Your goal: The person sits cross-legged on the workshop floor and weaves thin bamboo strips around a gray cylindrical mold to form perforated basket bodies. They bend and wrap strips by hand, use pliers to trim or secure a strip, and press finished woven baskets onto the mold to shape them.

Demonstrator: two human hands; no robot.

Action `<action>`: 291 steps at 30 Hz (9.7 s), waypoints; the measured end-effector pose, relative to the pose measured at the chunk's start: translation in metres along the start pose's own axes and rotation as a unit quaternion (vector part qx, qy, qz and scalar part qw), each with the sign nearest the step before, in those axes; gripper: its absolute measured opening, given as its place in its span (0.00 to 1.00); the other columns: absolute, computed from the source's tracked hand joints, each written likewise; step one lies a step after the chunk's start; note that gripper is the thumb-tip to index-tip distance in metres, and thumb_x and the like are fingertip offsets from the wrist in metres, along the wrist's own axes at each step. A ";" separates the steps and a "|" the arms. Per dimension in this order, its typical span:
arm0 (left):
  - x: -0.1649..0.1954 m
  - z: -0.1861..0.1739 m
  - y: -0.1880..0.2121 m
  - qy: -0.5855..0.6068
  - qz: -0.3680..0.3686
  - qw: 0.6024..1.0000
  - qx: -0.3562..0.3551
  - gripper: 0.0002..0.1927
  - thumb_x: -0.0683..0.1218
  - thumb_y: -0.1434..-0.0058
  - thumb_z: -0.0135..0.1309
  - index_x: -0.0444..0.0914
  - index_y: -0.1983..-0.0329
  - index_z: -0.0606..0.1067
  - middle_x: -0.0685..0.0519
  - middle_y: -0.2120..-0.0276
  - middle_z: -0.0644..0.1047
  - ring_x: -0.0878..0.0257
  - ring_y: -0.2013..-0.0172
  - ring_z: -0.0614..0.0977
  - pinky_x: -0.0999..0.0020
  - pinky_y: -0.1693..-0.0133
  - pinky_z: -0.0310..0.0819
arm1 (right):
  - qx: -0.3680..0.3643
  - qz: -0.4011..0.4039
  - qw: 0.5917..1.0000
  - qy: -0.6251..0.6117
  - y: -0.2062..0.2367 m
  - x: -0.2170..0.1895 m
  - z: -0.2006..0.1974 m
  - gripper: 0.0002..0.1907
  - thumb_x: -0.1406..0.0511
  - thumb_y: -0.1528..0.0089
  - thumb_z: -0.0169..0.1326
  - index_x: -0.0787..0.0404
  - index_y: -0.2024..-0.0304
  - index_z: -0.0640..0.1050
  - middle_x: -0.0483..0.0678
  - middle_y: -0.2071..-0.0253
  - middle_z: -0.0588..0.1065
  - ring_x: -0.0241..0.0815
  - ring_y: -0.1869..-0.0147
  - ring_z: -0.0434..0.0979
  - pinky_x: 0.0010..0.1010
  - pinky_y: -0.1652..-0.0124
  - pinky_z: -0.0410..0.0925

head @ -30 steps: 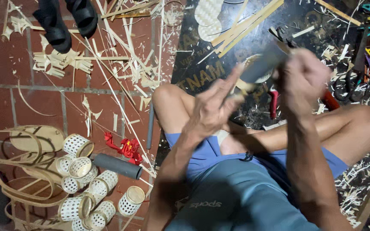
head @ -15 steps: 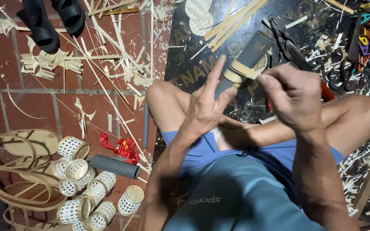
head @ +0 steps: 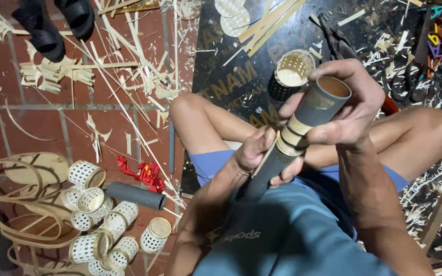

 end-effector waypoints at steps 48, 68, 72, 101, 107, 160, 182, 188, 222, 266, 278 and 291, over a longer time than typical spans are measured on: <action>0.126 -0.159 0.153 -0.167 0.339 0.832 0.405 0.26 0.62 0.26 0.42 0.34 0.43 0.64 0.45 0.63 0.75 0.58 0.69 0.80 0.63 0.67 0.78 | 0.278 0.156 0.922 0.218 -0.115 0.292 -0.181 0.12 0.69 0.27 0.56 0.68 0.66 0.77 0.52 0.75 0.75 0.39 0.76 0.78 0.32 0.77 0.68; 0.080 -0.026 0.008 -0.437 0.300 0.810 0.253 0.38 0.59 0.28 0.55 0.33 0.26 0.60 0.51 0.51 0.76 0.68 0.56 0.77 0.71 0.51 0.77 | 0.329 -0.064 0.942 -0.029 0.093 0.047 -0.082 0.08 0.71 0.21 0.56 0.72 0.52 0.71 0.62 0.61 0.77 0.45 0.67 0.79 0.29 0.64 0.73; 0.069 -0.024 0.011 -0.422 0.275 0.825 0.255 0.36 0.60 0.27 0.54 0.31 0.28 0.62 0.48 0.52 0.77 0.67 0.57 0.78 0.70 0.52 0.77 | 0.317 -0.074 0.944 -0.056 0.102 0.042 -0.077 0.09 0.71 0.21 0.56 0.70 0.53 0.71 0.62 0.62 0.77 0.45 0.68 0.78 0.29 0.64 0.73; 0.104 0.007 0.048 -0.304 0.283 0.897 0.154 0.34 0.59 0.28 0.60 0.25 0.38 0.68 0.44 0.52 0.79 0.62 0.59 0.81 0.68 0.53 0.78 | 0.275 -0.050 0.925 -0.256 0.033 0.055 -0.093 0.10 0.65 0.20 0.51 0.64 0.56 0.71 0.53 0.65 0.72 0.39 0.66 0.74 0.26 0.61 0.71; 0.106 0.009 0.037 -0.362 0.295 0.860 0.208 0.37 0.60 0.30 0.59 0.30 0.31 0.63 0.45 0.51 0.78 0.64 0.57 0.80 0.69 0.50 0.76 | 0.263 -0.109 0.958 -0.015 0.072 0.027 -0.058 0.10 0.66 0.19 0.53 0.68 0.48 0.70 0.60 0.65 0.72 0.48 0.70 0.76 0.34 0.67 0.74; 0.140 0.040 0.037 -0.812 0.326 0.379 0.301 0.25 0.48 0.20 0.53 0.40 0.27 0.58 0.41 0.44 0.74 0.48 0.46 0.80 0.59 0.45 0.80 | 0.122 -0.073 0.901 0.409 0.008 -0.064 0.060 0.05 0.73 0.30 0.57 0.71 0.52 0.78 0.55 0.61 0.78 0.42 0.67 0.79 0.28 0.68 0.72; 0.025 -0.005 0.016 -0.164 0.043 0.985 0.042 0.46 0.63 0.35 0.63 0.31 0.26 0.61 0.46 0.53 0.78 0.65 0.59 0.81 0.71 0.59 0.76 | -0.171 0.116 0.901 -0.381 -0.020 0.077 0.084 0.18 0.54 0.31 0.61 0.61 0.65 0.77 0.39 0.72 0.72 0.36 0.68 0.66 0.32 0.63 0.63; 0.109 0.030 0.032 -0.819 0.237 0.482 0.204 0.26 0.51 0.24 0.56 0.44 0.28 0.63 0.44 0.45 0.74 0.51 0.47 0.80 0.59 0.47 0.76 | 0.074 0.019 0.919 0.387 -0.008 0.000 0.018 0.15 0.61 0.29 0.60 0.70 0.58 0.80 0.53 0.64 0.77 0.39 0.64 0.78 0.29 0.62 0.71; -0.036 -0.073 0.049 0.075 0.003 0.997 0.014 0.29 0.65 0.26 0.50 0.38 0.39 0.67 0.42 0.67 0.77 0.57 0.74 0.79 0.67 0.72 0.73 | 0.004 0.167 0.982 0.085 0.050 0.081 0.035 0.20 0.66 0.44 0.66 0.72 0.53 0.79 0.55 0.59 0.82 0.39 0.59 0.82 0.32 0.53 0.76; 0.068 -0.154 0.132 -0.196 0.177 0.841 0.471 0.29 0.60 0.23 0.32 0.30 0.42 0.67 0.46 0.69 0.76 0.60 0.72 0.77 0.64 0.67 0.77 | 0.113 0.378 0.730 0.559 -0.090 0.378 -0.241 0.16 0.59 0.38 0.62 0.69 0.63 0.83 0.60 0.69 0.80 0.54 0.64 0.83 0.43 0.56 0.74; 0.094 -0.153 0.135 -0.245 0.264 0.797 0.485 0.22 0.58 0.23 0.38 0.33 0.55 0.68 0.46 0.65 0.78 0.63 0.71 0.79 0.68 0.68 0.78 | 0.351 0.079 0.929 0.082 -0.075 0.262 -0.259 0.08 0.77 0.30 0.63 0.69 0.64 0.79 0.50 0.71 0.77 0.38 0.72 0.78 0.29 0.73 0.72; 0.101 -0.110 0.046 -0.367 0.258 0.785 0.426 0.27 0.63 0.29 0.46 0.33 0.47 0.69 0.50 0.63 0.79 0.68 0.69 0.79 0.71 0.67 0.78 | 0.281 -0.058 0.958 -0.028 0.040 0.064 -0.133 0.12 0.67 0.22 0.55 0.70 0.44 0.69 0.60 0.65 0.76 0.39 0.75 0.71 0.22 0.74 0.62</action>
Point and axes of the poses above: each hand's wrist, its own y-axis away from the middle knuckle, its own z-axis out of the palm, x = y × z, the point moved 10 cm from there along -y, towards the middle knuckle
